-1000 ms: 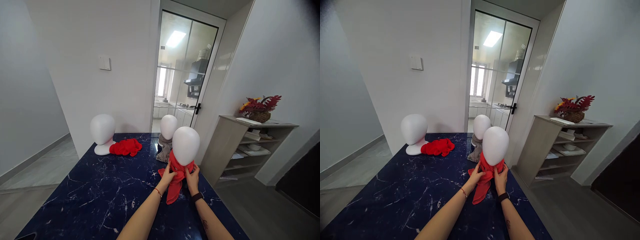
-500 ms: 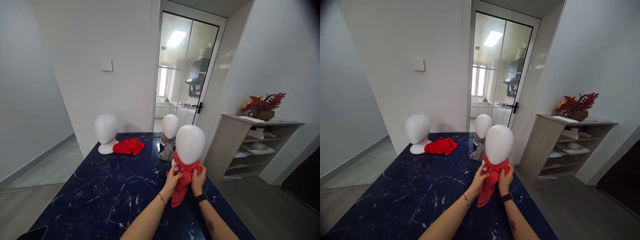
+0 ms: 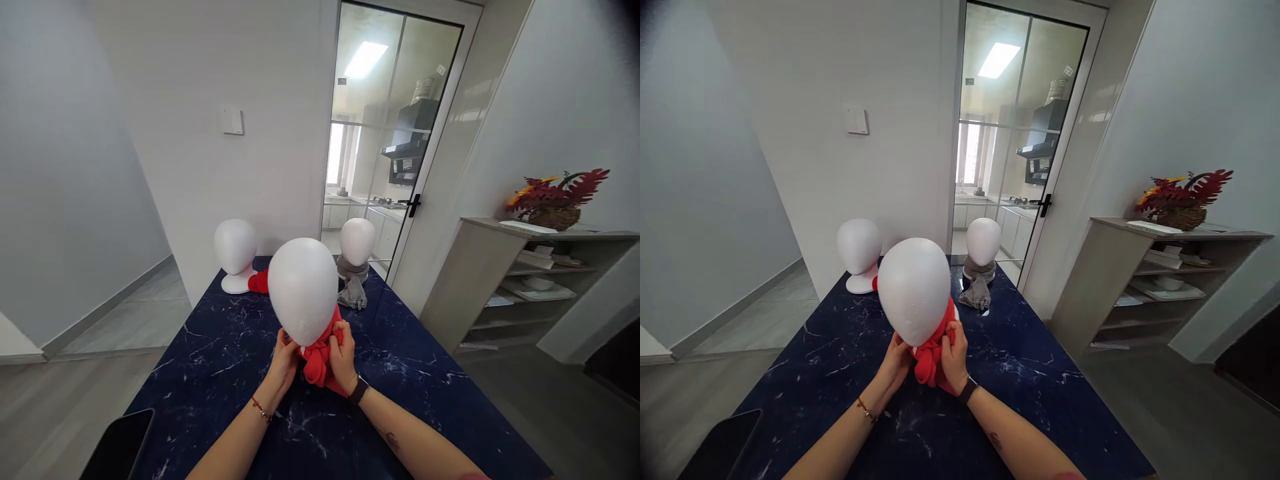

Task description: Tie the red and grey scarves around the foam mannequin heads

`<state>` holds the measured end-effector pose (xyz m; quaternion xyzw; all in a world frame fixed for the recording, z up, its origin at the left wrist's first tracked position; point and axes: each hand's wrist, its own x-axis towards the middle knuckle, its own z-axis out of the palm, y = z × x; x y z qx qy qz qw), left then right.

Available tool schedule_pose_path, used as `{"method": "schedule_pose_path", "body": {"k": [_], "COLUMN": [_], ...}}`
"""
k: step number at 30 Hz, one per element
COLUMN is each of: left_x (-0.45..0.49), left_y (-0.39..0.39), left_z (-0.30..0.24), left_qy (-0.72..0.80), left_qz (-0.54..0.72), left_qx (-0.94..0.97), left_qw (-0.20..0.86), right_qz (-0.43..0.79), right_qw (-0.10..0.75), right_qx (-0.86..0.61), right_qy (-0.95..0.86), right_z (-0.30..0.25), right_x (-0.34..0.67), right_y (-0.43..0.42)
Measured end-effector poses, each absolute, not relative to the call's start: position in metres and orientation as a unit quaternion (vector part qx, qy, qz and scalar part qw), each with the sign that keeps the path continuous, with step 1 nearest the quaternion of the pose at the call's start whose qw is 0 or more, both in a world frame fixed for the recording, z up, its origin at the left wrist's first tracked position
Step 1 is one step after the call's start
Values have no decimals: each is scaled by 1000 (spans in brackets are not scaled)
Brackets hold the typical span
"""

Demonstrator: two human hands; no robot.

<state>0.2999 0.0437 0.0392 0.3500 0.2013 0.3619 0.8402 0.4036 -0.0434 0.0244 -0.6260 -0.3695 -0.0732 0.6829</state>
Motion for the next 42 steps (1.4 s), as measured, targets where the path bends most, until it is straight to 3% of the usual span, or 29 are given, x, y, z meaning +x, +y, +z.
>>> {"method": "schedule_pose_path", "body": {"k": [12, 42], "left_x": [276, 272], "left_y": [53, 53], "left_z": [25, 14], "left_qy": [230, 291], "left_qz": [367, 423], "left_qx": [413, 469], "left_qw": [801, 719], "right_qz": [33, 80], "right_qw": [673, 681], "right_qx": [-652, -655], "right_qy": [-347, -317], "right_z": [12, 12], "right_x": [394, 378], "right_y": [-27, -41]}}
